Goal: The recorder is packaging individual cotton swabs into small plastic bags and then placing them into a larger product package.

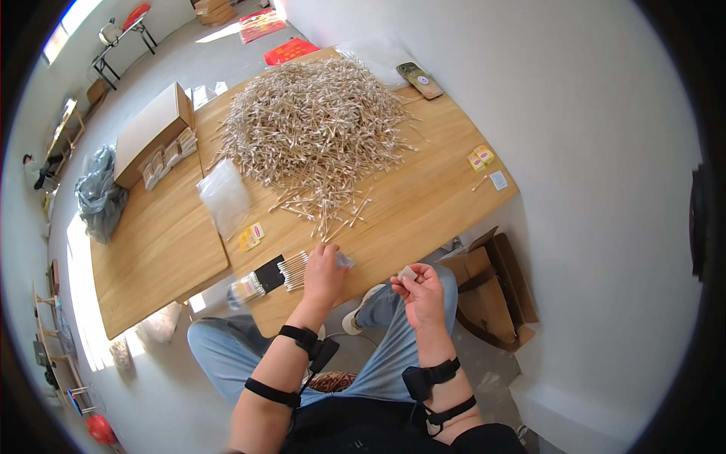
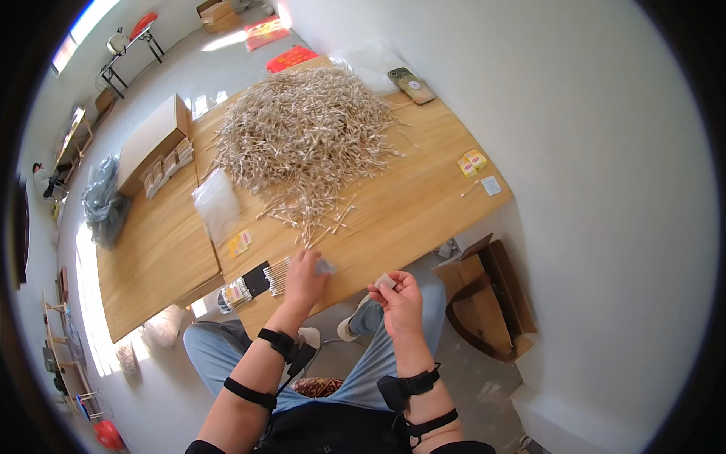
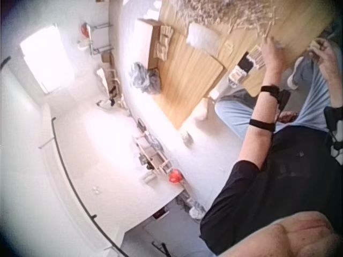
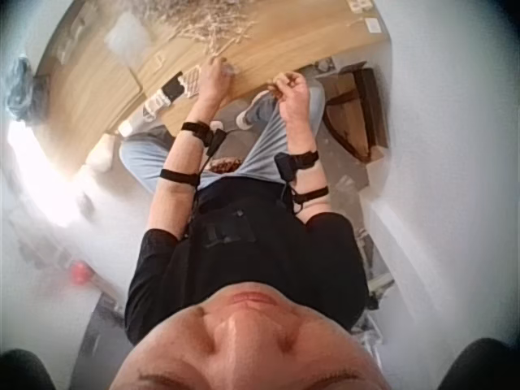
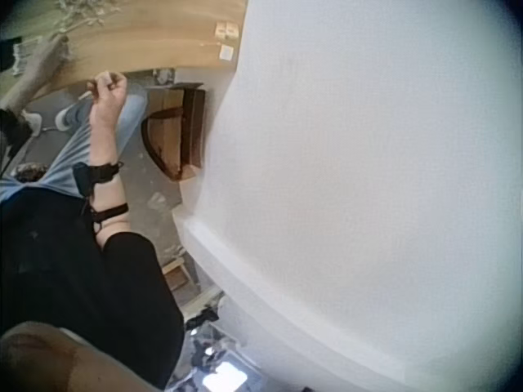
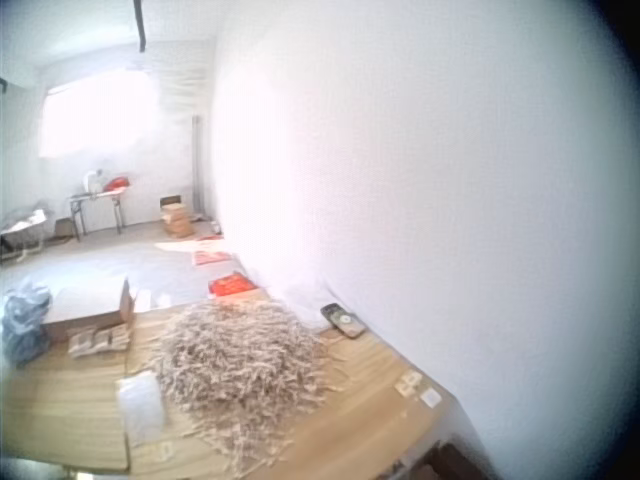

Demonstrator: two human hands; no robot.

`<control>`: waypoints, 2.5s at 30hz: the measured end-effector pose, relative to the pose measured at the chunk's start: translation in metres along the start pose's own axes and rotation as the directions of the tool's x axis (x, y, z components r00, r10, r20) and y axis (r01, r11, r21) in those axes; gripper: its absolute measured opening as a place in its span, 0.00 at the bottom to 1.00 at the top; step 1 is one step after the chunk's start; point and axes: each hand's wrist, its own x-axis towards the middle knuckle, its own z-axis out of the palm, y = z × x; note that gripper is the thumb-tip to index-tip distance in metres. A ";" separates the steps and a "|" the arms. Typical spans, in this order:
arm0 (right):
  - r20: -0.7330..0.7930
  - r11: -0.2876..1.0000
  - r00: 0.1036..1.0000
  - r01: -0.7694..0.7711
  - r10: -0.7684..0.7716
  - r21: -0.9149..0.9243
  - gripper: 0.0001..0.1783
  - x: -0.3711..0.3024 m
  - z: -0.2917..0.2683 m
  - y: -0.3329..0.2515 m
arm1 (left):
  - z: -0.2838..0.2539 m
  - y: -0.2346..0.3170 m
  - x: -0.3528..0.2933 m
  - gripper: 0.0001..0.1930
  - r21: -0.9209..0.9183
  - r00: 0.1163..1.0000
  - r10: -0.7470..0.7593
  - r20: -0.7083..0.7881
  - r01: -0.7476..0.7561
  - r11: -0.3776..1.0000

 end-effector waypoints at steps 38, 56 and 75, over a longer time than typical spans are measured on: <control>0.777 0.690 0.628 0.585 -0.052 -0.427 0.13 -0.126 0.141 -0.008 | -0.175 0.013 -0.144 0.11 -0.532 0.921 0.009 -0.389 -0.233 0.814; 0.745 0.470 0.656 0.698 -0.118 -0.541 0.10 -0.116 0.139 -0.012 | -0.169 0.017 -0.140 0.09 -0.544 0.958 -0.007 -0.285 -0.156 0.825; 0.760 0.382 0.633 0.745 -0.145 -0.547 0.09 -0.116 0.135 -0.003 | -0.163 0.012 -0.139 0.07 -0.594 0.968 -0.120 -0.221 -0.036 0.803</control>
